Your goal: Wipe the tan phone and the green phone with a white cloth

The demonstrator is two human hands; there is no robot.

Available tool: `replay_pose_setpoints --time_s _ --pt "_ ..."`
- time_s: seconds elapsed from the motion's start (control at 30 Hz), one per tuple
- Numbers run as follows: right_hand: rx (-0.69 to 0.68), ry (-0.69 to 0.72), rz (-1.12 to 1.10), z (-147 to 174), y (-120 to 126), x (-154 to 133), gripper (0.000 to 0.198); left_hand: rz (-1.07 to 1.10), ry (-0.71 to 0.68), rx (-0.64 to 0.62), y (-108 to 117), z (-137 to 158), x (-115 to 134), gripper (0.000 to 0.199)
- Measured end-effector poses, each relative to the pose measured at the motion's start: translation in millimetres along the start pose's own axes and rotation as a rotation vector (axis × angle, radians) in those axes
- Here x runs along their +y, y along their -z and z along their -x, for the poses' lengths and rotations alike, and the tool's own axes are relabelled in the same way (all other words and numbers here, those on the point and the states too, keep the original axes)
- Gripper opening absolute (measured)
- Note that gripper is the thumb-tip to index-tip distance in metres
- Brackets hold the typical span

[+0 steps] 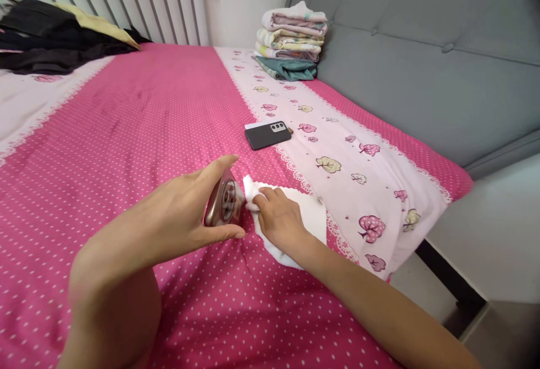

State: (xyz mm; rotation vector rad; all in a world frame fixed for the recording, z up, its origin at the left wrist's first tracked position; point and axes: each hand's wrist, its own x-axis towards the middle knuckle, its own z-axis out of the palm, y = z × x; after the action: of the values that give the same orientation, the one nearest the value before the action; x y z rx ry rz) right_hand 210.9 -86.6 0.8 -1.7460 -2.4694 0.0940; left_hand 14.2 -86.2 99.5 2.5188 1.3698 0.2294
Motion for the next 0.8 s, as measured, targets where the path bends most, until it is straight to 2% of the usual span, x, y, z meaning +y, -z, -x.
replay_pose_setpoints --time_s 0.37,0.8 --pt "-0.018 -0.002 0.002 -0.2 3.1 -1.8 0.026 -0.025 -0.048 0.012 0.9 -0.7 -0.5 0.084" --pt "-0.020 0.000 0.000 0.7 2.8 -1.7 0.025 0.022 0.007 -0.019 2.8 -0.1 2.4 0.084"
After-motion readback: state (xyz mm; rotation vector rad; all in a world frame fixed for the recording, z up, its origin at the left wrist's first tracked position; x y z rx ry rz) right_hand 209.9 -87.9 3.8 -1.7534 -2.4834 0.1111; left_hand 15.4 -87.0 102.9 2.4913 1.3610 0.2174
